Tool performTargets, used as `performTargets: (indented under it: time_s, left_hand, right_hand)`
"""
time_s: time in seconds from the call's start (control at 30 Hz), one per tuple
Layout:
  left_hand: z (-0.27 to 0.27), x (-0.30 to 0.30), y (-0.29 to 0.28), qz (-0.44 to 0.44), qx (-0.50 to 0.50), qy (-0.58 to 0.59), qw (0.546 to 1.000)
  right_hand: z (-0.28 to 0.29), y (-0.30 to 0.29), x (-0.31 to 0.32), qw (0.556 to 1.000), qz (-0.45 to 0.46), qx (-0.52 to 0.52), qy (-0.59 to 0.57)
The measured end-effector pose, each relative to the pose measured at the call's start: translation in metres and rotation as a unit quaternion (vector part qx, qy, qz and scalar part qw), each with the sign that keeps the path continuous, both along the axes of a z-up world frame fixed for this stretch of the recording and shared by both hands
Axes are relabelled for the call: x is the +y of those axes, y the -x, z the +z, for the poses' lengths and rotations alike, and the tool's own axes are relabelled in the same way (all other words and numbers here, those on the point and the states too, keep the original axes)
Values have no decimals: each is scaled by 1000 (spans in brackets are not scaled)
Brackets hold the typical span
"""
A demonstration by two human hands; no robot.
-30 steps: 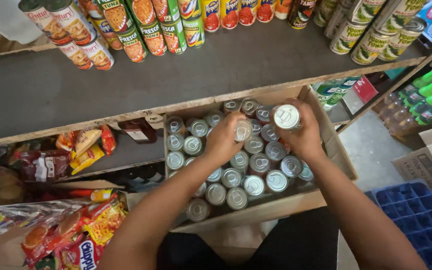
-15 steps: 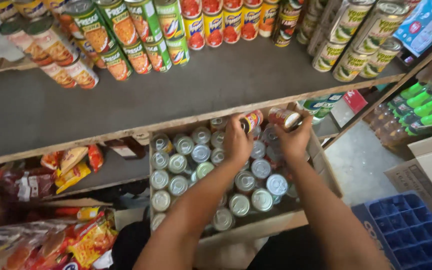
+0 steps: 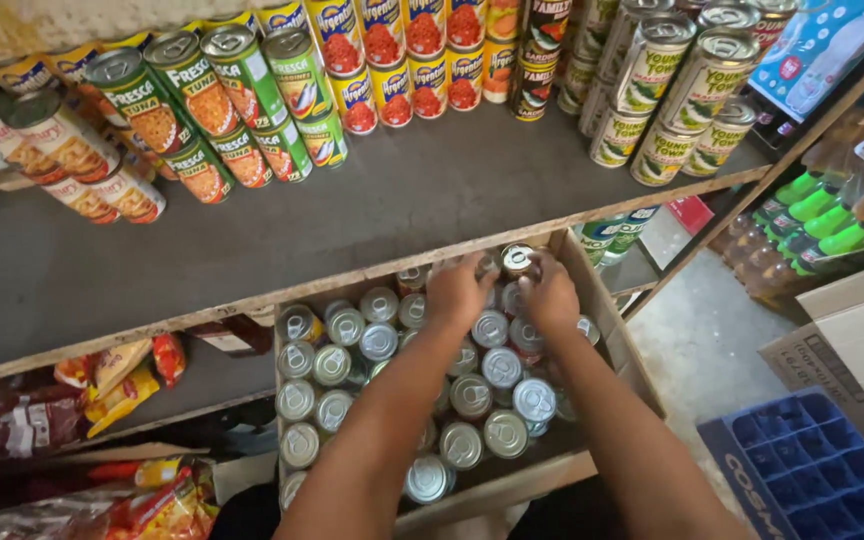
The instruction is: Organizing and stocking canned goods from a box onto grocery store shelves.
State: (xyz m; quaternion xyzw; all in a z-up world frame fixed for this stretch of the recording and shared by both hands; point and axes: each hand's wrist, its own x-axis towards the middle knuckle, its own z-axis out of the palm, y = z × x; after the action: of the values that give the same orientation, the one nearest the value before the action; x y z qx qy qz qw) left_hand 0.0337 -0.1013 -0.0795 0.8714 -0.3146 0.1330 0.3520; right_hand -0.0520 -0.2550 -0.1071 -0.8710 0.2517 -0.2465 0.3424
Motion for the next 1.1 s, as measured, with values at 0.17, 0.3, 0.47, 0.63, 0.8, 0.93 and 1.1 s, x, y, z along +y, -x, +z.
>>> performTargets:
  time_s: [0.17,0.3,0.47,0.63,0.8,0.93,1.1]
  left_hand:
    - [9,13,12,10,-56,4,998]
    - [17,23,30,-46,-129,43,990]
    - [56,22,51,-183,-157,96,966]
    - [119,-8,55,-222,-180,180,941]
    - [141,-66,20,-145,-116,204,961]
    - [119,-116,-13,-120,-59,184,974]
    - [86,-173,-44,-112,68,162,978]
  right_hand:
    - [28,10,21,996,-40,62,46]
    - [39,16,30,991,-58,44,117]
    - [55,26,25,979,-15,-163,121]
    - [110,29,2,950,-1,-303,73]
    - [140,13,-40,918,-36,-317,236]
    - [119,-12,-67,952,-66,-271,127]
    - [118,-25,-59,930,-135,-338,50]
